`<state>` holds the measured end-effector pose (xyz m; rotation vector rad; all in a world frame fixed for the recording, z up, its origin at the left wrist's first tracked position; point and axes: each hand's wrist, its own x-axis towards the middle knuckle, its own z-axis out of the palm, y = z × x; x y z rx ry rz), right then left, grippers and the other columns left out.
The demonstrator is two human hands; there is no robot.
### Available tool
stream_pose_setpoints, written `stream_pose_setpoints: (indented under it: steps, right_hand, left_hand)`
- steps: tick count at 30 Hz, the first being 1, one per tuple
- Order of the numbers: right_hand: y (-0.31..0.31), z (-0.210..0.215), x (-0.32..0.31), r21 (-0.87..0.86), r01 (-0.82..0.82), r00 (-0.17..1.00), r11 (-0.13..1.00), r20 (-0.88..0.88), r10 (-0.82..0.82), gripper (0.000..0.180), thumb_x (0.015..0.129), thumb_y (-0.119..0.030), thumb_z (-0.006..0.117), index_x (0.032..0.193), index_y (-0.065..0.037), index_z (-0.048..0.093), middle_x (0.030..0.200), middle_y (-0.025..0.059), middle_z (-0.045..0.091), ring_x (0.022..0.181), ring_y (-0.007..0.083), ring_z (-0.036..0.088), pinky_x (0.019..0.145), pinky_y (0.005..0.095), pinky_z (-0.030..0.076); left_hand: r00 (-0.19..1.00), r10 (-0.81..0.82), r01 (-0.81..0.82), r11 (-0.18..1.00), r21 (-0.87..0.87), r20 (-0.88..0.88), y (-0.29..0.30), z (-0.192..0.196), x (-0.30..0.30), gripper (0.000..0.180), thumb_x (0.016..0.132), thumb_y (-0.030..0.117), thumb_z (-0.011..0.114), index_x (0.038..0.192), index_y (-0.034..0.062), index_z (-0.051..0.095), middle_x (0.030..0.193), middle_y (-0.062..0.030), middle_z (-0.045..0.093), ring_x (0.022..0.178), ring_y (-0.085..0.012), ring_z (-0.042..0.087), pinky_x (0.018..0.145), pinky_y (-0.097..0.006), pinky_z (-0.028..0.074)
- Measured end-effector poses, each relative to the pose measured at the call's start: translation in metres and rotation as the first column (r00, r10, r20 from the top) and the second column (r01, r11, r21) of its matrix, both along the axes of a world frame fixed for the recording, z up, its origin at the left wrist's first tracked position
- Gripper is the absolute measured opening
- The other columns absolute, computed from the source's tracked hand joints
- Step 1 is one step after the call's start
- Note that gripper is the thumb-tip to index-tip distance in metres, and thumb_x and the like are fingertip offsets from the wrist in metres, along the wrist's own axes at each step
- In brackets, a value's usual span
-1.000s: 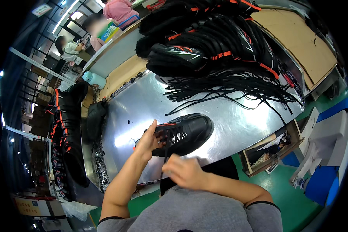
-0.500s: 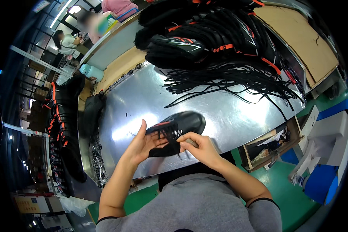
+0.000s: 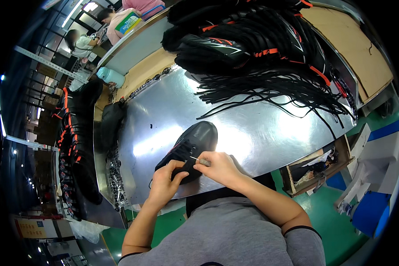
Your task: The person repeatedly threads black shoelaces through the eyelets of black and red soccer cleats on a metal workbench. They pull the laces tight, adjust the tongue, and place each finished shoe aside before picking up the next one.
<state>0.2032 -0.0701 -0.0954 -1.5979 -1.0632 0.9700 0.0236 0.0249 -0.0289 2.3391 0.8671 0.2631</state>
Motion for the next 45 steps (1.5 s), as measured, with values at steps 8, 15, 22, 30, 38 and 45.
stream_pose_setpoints:
  steps: [8,15,22,30,38,45]
  right_hand:
    - [-0.004,0.015,0.0,-0.082,0.066,0.989,0.994,-0.128,-0.076,0.019,0.087,-0.023,0.073,0.089,-0.004,0.072,0.069,0.0073,0.07,0.063,0.0157,0.071,0.061,0.0292,0.052]
    - [-0.005,0.01,-0.005,-0.009,0.094,0.948,0.996,-0.305,-0.092,0.015,0.09,-0.015,0.074,0.087,-0.002,0.067,0.068,-0.0004,0.063,0.062,0.0048,0.06,0.057,0.0218,0.046]
    - [0.007,0.01,0.0,0.142,0.146,0.899,0.979,-0.431,-0.072,0.014,0.094,-0.015,0.071,0.09,-0.003,0.064,0.064,-0.005,0.054,0.06,0.0017,0.05,0.054,0.0201,0.038]
    - [0.009,0.002,-0.005,0.157,0.201,0.914,0.967,-0.384,-0.127,0.016,0.094,-0.016,0.07,0.094,-0.002,0.064,0.066,-0.0033,0.056,0.061,0.0029,0.052,0.056,0.0215,0.041]
    - [-0.024,0.021,0.001,0.14,-0.007,0.989,0.99,-0.146,0.028,0.013,0.102,-0.014,0.052,0.104,-0.001,0.05,0.078,0.0074,0.064,0.072,0.0186,0.063,0.067,0.0316,0.049]
    - [-0.023,0.019,0.006,0.061,-0.076,0.994,0.995,-0.077,0.08,0.015,0.1,-0.015,0.056,0.101,-0.001,0.05,0.076,0.0094,0.069,0.072,0.0248,0.068,0.066,0.0353,0.051]
  left_hand:
    - [0.99,-0.138,0.132,0.984,0.123,0.043,0.01,-0.003,0.012,0.018,0.085,0.008,0.073,0.1,0.0017,0.065,0.086,-0.0153,0.068,0.077,-0.0335,0.066,0.068,-0.038,0.051]
    - [0.981,-0.161,0.155,0.986,0.058,0.112,0.014,-0.011,0.015,0.017,0.088,0.008,0.07,0.103,0.0019,0.064,0.088,-0.0146,0.068,0.079,-0.0323,0.066,0.071,-0.037,0.051]
    - [0.989,-0.104,0.115,0.988,-0.105,0.105,0.014,-0.008,0.015,0.027,0.09,0.015,0.072,0.109,0.0026,0.058,0.098,-0.0156,0.069,0.088,-0.0332,0.069,0.077,-0.039,0.053]
    - [0.997,-0.025,0.022,0.999,0.032,0.076,0.007,-0.017,0.019,0.031,0.083,0.014,0.078,0.106,0.0011,0.061,0.094,-0.0129,0.071,0.089,-0.0266,0.072,0.079,-0.035,0.055]
    - [0.997,-0.03,0.016,0.984,0.178,0.073,0.006,-0.026,0.022,0.03,0.081,0.015,0.08,0.103,0.0031,0.064,0.09,-0.0116,0.072,0.082,-0.0263,0.073,0.07,-0.034,0.055]
    - [0.994,-0.067,0.045,0.971,0.237,0.087,0.005,-0.026,0.022,0.026,0.081,0.013,0.08,0.102,0.0038,0.066,0.089,-0.0114,0.073,0.078,-0.0266,0.072,0.067,-0.035,0.054]
